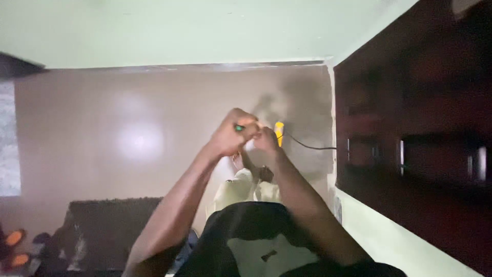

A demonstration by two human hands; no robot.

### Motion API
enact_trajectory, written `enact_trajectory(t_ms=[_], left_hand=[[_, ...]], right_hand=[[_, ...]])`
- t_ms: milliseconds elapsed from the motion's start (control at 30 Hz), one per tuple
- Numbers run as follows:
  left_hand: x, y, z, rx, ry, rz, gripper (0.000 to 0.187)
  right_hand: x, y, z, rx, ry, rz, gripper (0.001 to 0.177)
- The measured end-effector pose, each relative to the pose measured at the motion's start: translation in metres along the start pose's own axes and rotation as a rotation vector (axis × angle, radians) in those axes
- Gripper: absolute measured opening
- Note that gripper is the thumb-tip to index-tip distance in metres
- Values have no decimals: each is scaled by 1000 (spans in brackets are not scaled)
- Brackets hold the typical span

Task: The recorder is using a mop to clean the floor in a hallway area.

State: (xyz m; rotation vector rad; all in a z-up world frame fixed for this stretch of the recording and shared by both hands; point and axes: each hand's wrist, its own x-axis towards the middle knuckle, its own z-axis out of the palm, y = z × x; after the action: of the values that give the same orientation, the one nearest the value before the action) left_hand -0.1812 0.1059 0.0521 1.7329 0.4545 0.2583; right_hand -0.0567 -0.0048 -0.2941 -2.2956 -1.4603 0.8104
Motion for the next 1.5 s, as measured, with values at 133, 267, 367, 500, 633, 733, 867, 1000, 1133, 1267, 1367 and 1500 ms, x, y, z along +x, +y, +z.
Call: enact_trajectory(t_ms=[133, 267, 367, 500, 633, 733, 867, 1000, 1133, 1267, 1367, 1500], left_hand=[[-28, 24, -14, 39, 38, 54, 18], [-39, 46, -7, 92, 161, -45, 43], [-43, 60, -5, 133, 231, 20, 44], [-33, 92, 16, 20, 297, -44, 44], [-17, 87, 36, 31, 352, 44, 45], [-10, 78, 51, 99, 411, 116, 53], [-13, 54, 69, 9, 433, -102, 52], [-19, 29, 68, 55, 525, 57, 46], [-50, 26, 45, 128, 453, -128, 48], [-76, 24, 17, 137, 624, -39, 39], [-102, 21, -2, 178, 693, -32, 37], [-127, 48, -30, 264, 545, 0, 45]], right_hand=[[-6, -73, -12, 104, 16, -40, 32], [16, -84, 21, 399, 44, -161, 28], [12, -112, 5, 854, 78, -274, 34], [7, -96, -18, 1227, 95, -129, 38], [-16, -75, -77, 1002, 129, -181, 45], [-21, -37, -93, 531, 65, -115, 61], [-34, 7, -65, 213, -7, 47, 62], [-33, -12, -55, 219, 62, -36, 63], [-30, -49, -3, 315, 48, -50, 62], [-24, -116, 16, 607, 31, -149, 48], [-15, -166, 18, 1071, -30, -295, 37], [-11, -187, 34, 911, -112, -333, 44]])
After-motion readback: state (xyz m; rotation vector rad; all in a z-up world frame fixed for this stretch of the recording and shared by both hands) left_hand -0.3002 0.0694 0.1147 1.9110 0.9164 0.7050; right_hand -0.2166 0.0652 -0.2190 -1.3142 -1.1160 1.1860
